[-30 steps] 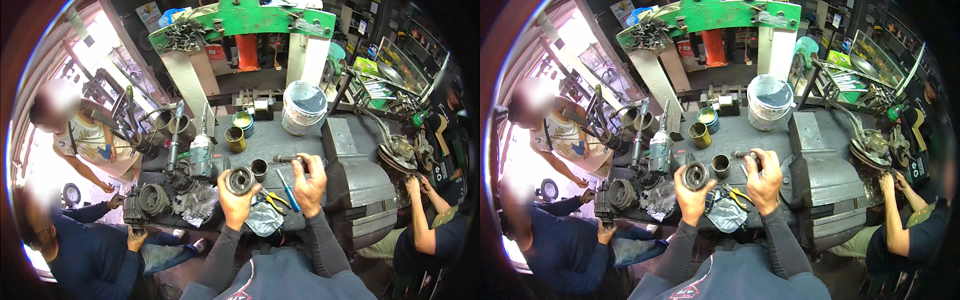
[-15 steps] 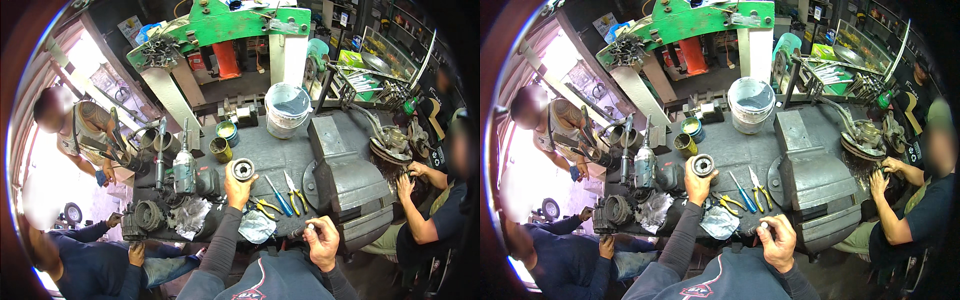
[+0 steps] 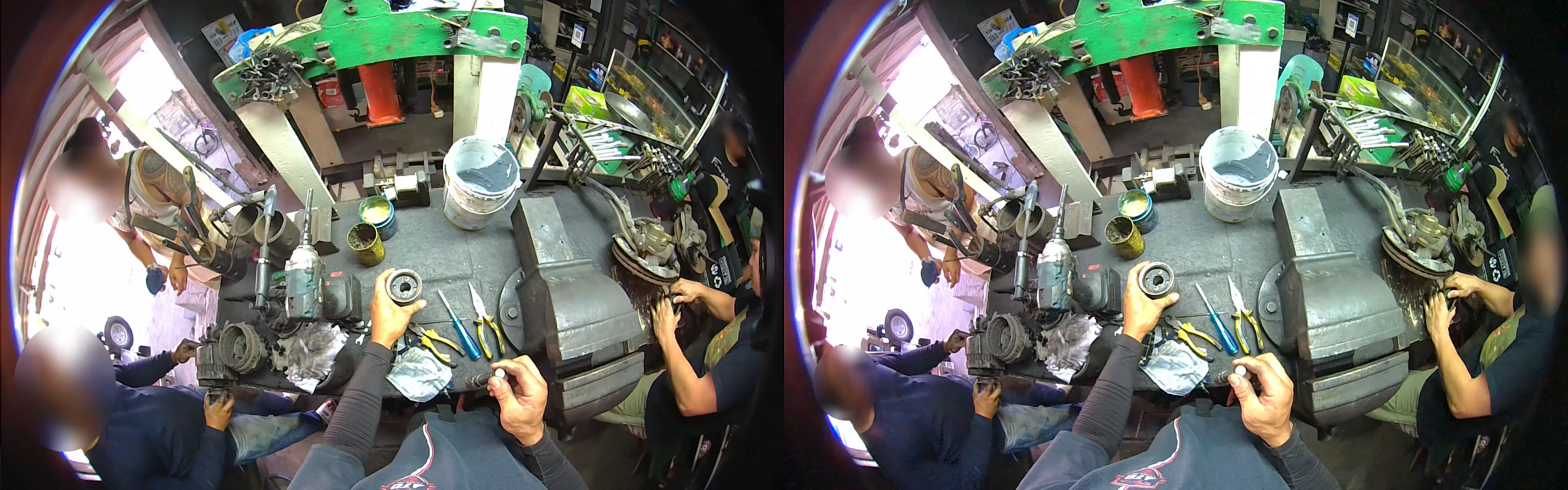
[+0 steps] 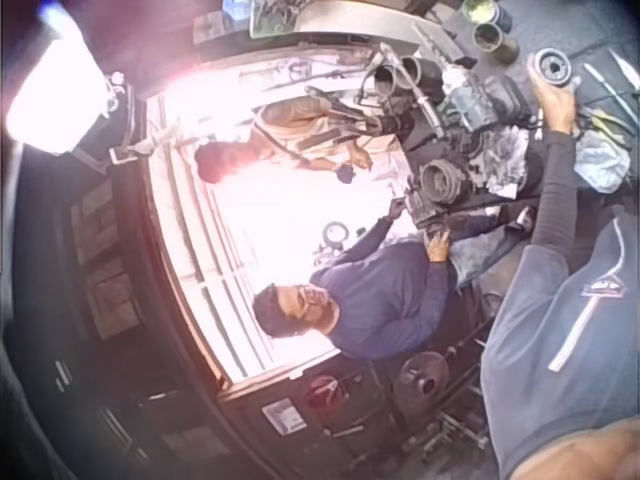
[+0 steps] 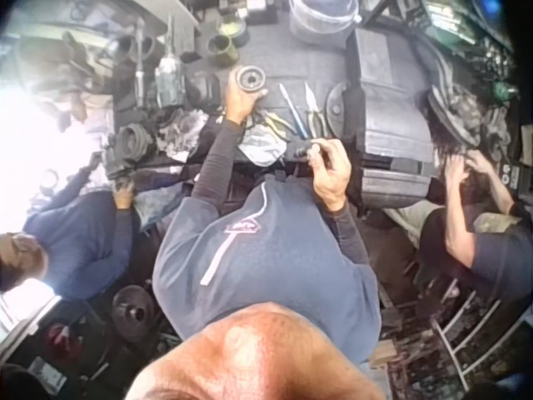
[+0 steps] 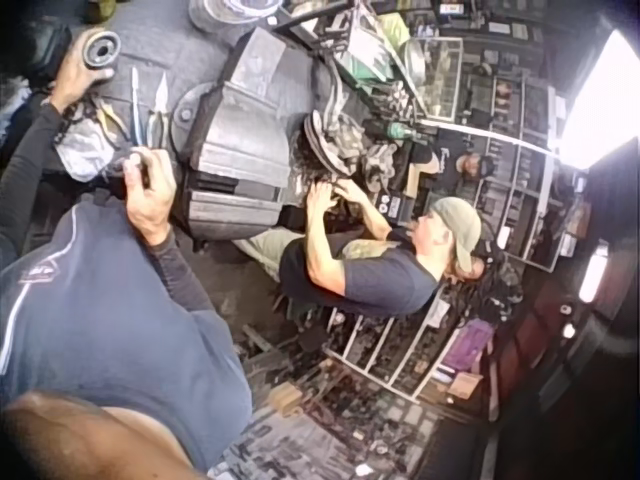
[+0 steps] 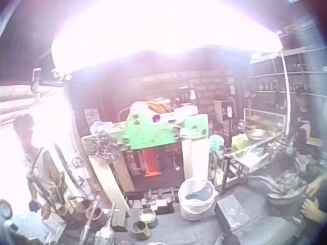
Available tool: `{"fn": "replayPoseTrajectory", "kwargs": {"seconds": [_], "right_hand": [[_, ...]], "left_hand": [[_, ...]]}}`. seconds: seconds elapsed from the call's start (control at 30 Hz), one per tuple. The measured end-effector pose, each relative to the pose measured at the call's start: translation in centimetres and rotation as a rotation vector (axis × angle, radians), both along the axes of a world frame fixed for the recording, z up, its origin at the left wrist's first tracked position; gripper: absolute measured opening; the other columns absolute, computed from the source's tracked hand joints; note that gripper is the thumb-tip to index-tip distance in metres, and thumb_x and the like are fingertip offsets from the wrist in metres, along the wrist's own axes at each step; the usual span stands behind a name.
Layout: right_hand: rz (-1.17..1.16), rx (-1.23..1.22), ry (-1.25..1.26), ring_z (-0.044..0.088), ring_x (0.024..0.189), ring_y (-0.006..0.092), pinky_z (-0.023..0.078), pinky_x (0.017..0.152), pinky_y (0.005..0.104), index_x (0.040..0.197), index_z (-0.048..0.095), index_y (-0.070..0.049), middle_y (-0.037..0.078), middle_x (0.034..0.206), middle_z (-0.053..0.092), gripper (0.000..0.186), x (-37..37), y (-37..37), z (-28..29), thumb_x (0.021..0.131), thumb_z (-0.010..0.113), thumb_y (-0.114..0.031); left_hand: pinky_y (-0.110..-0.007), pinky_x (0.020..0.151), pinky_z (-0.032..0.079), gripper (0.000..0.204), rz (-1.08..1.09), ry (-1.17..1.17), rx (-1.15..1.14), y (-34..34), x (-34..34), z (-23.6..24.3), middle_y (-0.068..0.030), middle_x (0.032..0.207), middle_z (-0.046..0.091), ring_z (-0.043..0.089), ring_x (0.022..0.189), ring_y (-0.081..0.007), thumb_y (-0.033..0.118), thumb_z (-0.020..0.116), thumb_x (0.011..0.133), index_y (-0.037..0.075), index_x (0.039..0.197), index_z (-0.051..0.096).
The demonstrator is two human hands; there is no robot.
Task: The person uses pliers to remove a clip from a cylindrical mechanical part, then walks to a workbench and places the part under a hydraulic press. The person operates the press to compress the part while other workers are present in the workshop.
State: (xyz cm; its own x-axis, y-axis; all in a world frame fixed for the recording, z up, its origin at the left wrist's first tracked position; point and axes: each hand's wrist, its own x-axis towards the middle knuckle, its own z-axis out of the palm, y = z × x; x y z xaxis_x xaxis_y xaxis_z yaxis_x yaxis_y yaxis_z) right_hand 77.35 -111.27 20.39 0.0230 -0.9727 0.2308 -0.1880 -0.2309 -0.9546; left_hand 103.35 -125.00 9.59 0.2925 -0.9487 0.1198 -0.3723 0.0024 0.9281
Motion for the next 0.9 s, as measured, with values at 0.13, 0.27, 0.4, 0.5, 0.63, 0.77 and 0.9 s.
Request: {"fn": "replayPoseTrajectory", "kwargs": {"seconds": [0.13,0.27,0.4,0.5,0.63,0.77,0.9], "right_hand": [[0.005,0.030,-0.027,0.059,0.067,0.0127,0.051,0.055,0.0281,0.109,0.071,0.004,0.008,0.087,0.059,0.020,0.3,-0.5,0.2,0.094,0.076,-0.008],[0.009,0.030,-0.013,0.059,0.068,0.0124,0.050,0.055,0.0280,0.109,0.071,0.004,0.008,0.087,0.059,0.019,0.0,-0.9,-0.5,0.094,0.076,-0.008],[0.018,0.078,-0.006,0.060,0.070,0.0109,0.050,0.061,0.0256,0.109,0.070,0.005,0.006,0.089,0.059,0.018,0.2,-1.1,-0.3,0.096,0.074,-0.005],[0.036,0.111,-0.098,0.061,0.072,0.0101,0.051,0.065,0.0245,0.111,0.069,0.006,0.006,0.091,0.059,0.017,1.4,-1.7,0.5,0.097,0.073,-0.003],[0.059,0.078,-0.202,0.064,0.076,0.0103,0.052,0.068,0.0242,0.114,0.067,0.007,0.006,0.094,0.059,0.020,2.8,-2.9,1.4,0.098,0.072,-0.002],[0.077,0.009,-0.222,0.065,0.078,0.0113,0.054,0.071,0.0250,0.116,0.067,0.008,0.007,0.098,0.058,0.022,3.4,-3.3,2.8,0.098,0.073,-0.004],[0.065,-0.055,-0.234,0.066,0.080,0.0132,0.055,0.067,0.0244,0.117,0.067,0.008,0.010,0.103,0.058,0.025,2.5,-2.6,5.0,0.097,0.074,-0.004]], "left_hand": [[-0.037,0.104,0.052,0.084,-0.019,0.023,0.048,-0.3,0.3,-0.4,-0.0121,0.125,0.069,0.067,0.117,-0.0241,0.011,0.097,0.065,0.004,0.136,0.052],[-0.037,0.104,0.053,0.084,-0.035,0.028,0.034,-0.1,0.1,-0.8,-0.0129,0.125,0.069,0.067,0.117,-0.0248,0.011,0.096,0.066,0.004,0.137,0.051],[-0.037,0.103,0.053,0.086,-0.023,0.063,-0.020,-0.4,-0.6,-1.1,-0.0126,0.124,0.068,0.067,0.116,-0.0241,0.009,0.096,0.066,0.004,0.138,0.049],[-0.037,0.100,0.054,0.082,0.030,0.110,-0.128,-1.2,-1.2,-4.0,-0.0115,0.120,0.070,0.068,0.112,-0.0229,0.008,0.095,0.065,0.005,0.134,0.052],[-0.035,0.098,0.055,0.071,0.093,0.088,-0.167,-1.2,-2.2,-4.0,-0.0094,0.116,0.070,0.068,0.108,-0.0211,0.003,0.091,0.065,0.004,0.127,0.057],[-0.034,0.098,0.054,0.070,0.130,0.078,-0.201,0.7,-2.8,-3.6,-0.0085,0.115,0.068,0.067,0.107,-0.0195,0.001,0.090,0.064,0.003,0.126,0.058],[-0.034,0.098,0.054,0.070,0.000,-0.014,-0.248,5.5,-4.1,2.1,-0.0106,0.119,0.067,0.068,0.109,-0.0220,0.002,0.089,0.065,0.004,0.127,0.057]]}}
